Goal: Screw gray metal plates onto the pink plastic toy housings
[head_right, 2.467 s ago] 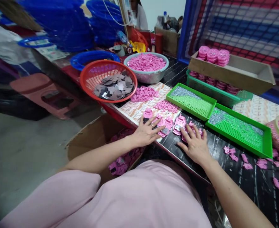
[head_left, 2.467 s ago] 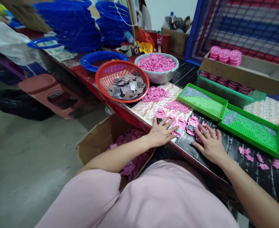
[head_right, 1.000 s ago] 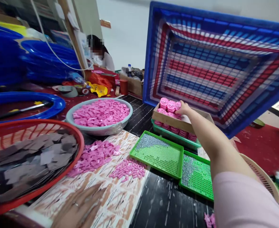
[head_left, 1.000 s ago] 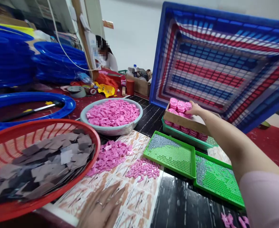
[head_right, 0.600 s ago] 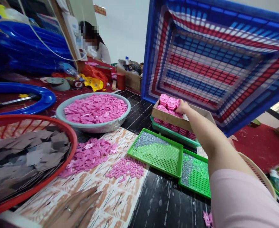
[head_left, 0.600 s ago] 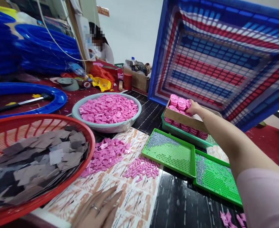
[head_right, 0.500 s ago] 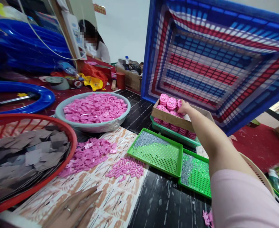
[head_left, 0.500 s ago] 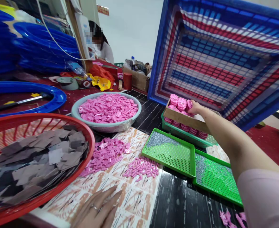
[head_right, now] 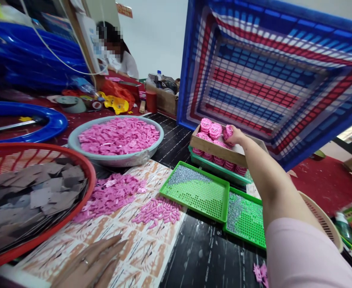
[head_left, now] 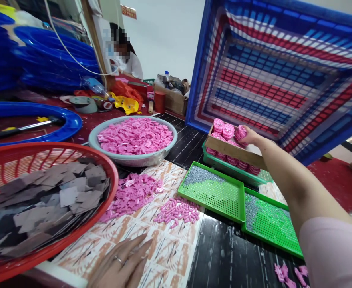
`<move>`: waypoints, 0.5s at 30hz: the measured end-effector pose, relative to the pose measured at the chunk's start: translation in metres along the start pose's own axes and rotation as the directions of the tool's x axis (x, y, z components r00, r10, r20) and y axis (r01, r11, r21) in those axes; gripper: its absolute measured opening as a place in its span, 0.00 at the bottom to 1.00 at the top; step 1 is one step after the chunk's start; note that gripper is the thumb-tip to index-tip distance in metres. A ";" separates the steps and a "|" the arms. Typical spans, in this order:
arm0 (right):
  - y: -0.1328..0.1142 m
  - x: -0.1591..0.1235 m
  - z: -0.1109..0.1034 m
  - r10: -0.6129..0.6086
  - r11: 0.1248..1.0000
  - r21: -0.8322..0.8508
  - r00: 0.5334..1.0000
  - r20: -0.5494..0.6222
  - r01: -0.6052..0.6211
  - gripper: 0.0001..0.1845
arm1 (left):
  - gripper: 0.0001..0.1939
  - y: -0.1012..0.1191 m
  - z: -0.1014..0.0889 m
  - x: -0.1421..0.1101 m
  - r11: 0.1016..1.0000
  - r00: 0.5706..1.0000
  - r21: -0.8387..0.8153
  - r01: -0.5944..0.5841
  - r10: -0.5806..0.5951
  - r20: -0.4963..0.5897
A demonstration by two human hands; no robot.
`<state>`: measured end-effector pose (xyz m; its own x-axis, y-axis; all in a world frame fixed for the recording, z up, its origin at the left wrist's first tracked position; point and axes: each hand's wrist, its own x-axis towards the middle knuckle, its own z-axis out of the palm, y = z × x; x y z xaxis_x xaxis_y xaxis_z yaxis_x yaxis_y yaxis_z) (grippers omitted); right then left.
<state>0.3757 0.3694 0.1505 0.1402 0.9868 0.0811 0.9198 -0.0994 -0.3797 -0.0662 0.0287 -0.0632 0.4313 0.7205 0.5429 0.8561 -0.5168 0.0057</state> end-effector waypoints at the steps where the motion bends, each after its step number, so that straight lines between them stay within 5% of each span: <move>1: 0.001 -0.005 -0.006 -0.008 0.998 0.056 1.000 0.007 0.008 0.21 | 0.20 0.000 0.000 0.000 1.000 1.000 0.000 0.002 -0.002 0.001; 4: 0.003 -0.025 -0.025 -0.076 0.972 0.223 0.997 -0.003 0.074 0.24 | 0.20 0.001 0.000 0.000 0.999 0.999 -0.015 0.034 -0.034 0.015; 8: -0.007 -0.073 -0.048 -0.194 0.902 0.379 0.978 -0.072 0.207 0.44 | 0.19 0.006 0.000 0.002 0.991 0.995 -0.088 0.096 -0.093 0.041; 11: -0.018 -0.134 -0.053 -0.298 0.845 0.437 0.950 -0.091 0.307 0.49 | 0.16 0.011 0.000 0.008 0.974 0.985 -0.151 0.169 -0.165 0.039; 15: -0.021 -0.239 -0.028 -0.568 0.789 0.304 0.823 0.025 0.535 0.48 | 0.16 0.019 -0.014 0.018 0.963 0.985 -0.212 0.164 -0.148 0.090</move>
<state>0.3330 0.1325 0.1656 -0.4162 0.8716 0.2591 0.6889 0.4882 -0.5358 -0.0462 0.0257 -0.0412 0.3237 0.8278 0.4583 0.8352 -0.4776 0.2726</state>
